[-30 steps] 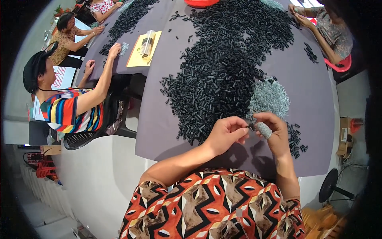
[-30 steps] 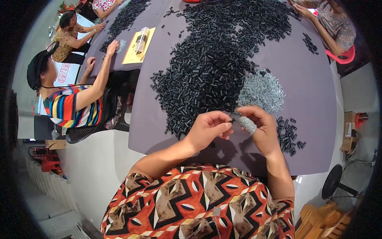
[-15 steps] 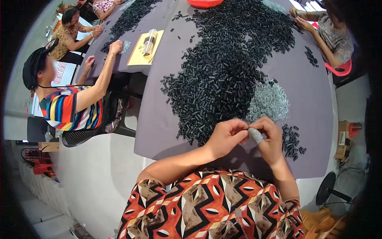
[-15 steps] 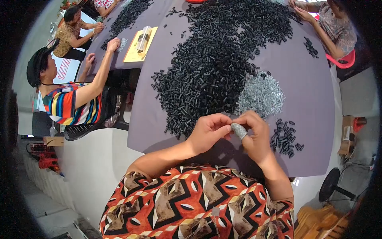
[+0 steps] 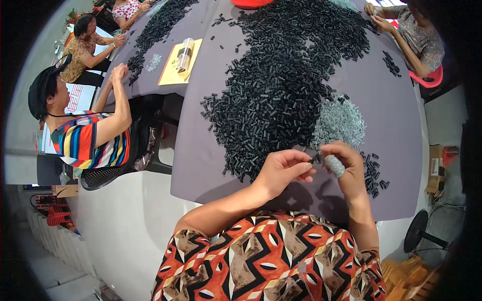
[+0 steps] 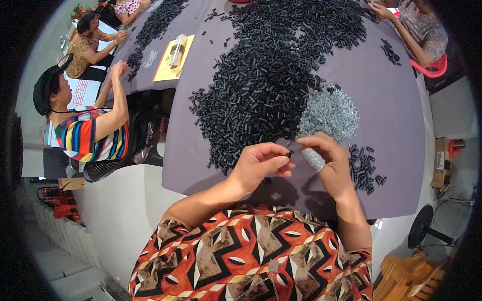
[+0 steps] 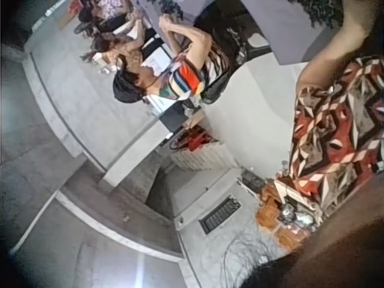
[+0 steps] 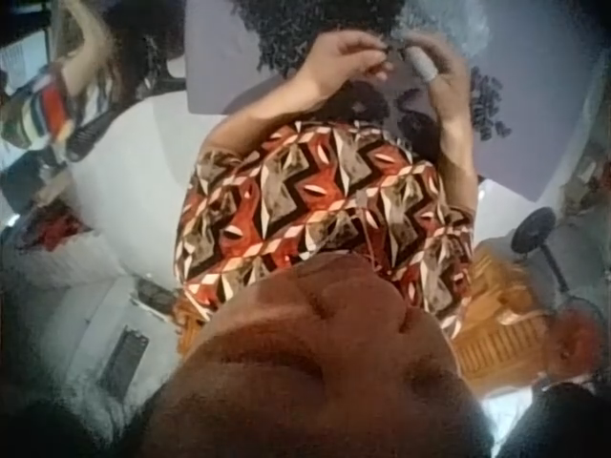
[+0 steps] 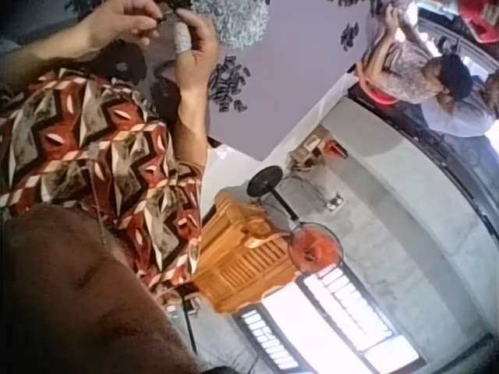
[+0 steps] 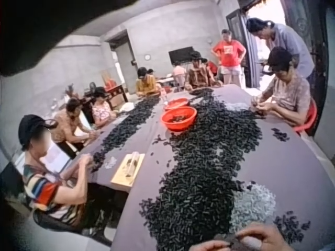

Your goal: Sorting and handling small black and silver industrial components on a work table.

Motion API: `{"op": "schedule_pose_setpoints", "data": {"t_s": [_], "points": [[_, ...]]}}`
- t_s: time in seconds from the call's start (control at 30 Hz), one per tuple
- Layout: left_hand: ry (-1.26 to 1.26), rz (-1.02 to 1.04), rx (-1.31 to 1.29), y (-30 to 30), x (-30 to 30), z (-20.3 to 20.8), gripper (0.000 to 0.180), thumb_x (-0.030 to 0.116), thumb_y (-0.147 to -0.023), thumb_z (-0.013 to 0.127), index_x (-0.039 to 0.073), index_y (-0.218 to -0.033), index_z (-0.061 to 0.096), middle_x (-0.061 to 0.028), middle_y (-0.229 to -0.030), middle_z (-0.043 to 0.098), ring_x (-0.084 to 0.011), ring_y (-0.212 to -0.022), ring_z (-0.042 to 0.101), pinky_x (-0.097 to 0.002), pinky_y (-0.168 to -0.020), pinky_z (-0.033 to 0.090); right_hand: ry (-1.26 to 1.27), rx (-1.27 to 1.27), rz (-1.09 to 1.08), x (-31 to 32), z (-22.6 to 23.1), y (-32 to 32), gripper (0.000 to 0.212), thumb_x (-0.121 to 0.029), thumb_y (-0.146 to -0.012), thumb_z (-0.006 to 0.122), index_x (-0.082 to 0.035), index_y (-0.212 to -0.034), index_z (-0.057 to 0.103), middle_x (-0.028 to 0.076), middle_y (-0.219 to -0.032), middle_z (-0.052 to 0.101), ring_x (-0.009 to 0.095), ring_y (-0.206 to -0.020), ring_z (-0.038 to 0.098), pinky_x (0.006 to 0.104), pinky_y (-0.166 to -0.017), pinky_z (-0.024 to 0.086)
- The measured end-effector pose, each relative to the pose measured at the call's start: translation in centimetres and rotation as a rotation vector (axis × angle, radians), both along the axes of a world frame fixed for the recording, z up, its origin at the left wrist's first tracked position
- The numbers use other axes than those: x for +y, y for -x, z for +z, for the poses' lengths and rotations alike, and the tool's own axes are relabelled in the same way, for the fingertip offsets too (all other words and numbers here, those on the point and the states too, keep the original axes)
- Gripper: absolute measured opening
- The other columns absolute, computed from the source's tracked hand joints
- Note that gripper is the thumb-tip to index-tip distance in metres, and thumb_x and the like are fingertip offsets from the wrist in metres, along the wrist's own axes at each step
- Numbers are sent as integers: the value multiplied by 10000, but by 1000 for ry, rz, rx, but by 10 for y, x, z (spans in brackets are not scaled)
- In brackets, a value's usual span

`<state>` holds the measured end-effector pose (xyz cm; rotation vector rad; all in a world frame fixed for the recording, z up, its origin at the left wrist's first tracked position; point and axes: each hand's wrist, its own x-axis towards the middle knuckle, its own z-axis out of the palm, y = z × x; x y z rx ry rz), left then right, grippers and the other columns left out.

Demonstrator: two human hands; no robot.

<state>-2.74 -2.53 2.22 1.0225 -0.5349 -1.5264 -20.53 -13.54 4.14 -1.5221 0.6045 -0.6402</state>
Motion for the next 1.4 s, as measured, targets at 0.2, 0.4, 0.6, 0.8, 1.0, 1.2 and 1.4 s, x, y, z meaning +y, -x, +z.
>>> {"op": "schedule_pose_setpoints", "data": {"t_s": [0.2,0.4,0.6,0.8,1.0,1.2,1.4], "points": [[49,-30,-114,2,2,-1,187,57,-967,621,-42,-1124,625,-89,-950,712,-145,-821,695,-268,-741,573,351,226,-8,0,15,-6,175,-145,-900,684,-8,-1003,646,107,-859,582,229,-782,602,310,-715,475],[151,2,-580,7,3,1,167,87,-976,613,-52,-1064,647,-50,-884,700,-80,-805,657,-231,-720,541,687,430,139,6,15,-14,148,-181,-893,634,-48,-846,588,156,-791,586,396,-755,600,472,-634,464],[-69,-279,-111,-12,-1,-6,149,97,-975,604,-22,-1031,674,-90,-867,719,-119,-737,690,-250,-656,563,768,349,284,-1,2,-9,112,-135,-817,659,-56,-817,579,144,-748,553,378,-713,587,460,-592,449],[-214,-370,351,-12,-5,-14,154,102,-949,643,8,-1067,675,-142,-907,737,-174,-710,710,-272,-632,568,833,177,308,-7,12,-4,177,-91,-713,697,-57,-805,551,111,-707,499,366,-668,549,450,-560,419],[-195,-268,318,-14,-4,-14,140,134,-956,649,27,-1043,671,-134,-893,733,-161,-698,701,-266,-617,555,876,122,214,-5,7,-6,240,-28,-712,664,-23,-948,619,158,-835,602,361,-738,608,383,-615,478],[-74,-67,33,-10,-5,-3,165,120,-941,685,3,-1056,667,-96,-889,729,-125,-713,681,-234,-648,536,188,145,-32,6,-8,1,160,-138,-920,570,11,-968,607,152,-823,602,308,-717,608,342,-654,479],[-2,-61,-89,-1,0,-1,132,84,-951,654,-21,-1032,659,-78,-894,721,-107,-740,668,-233,-679,547,430,221,37,2,-6,-4,195,-194,-941,591,-7,-891,606,154,-788,576,332,-714,582,378,-640,454]]}}
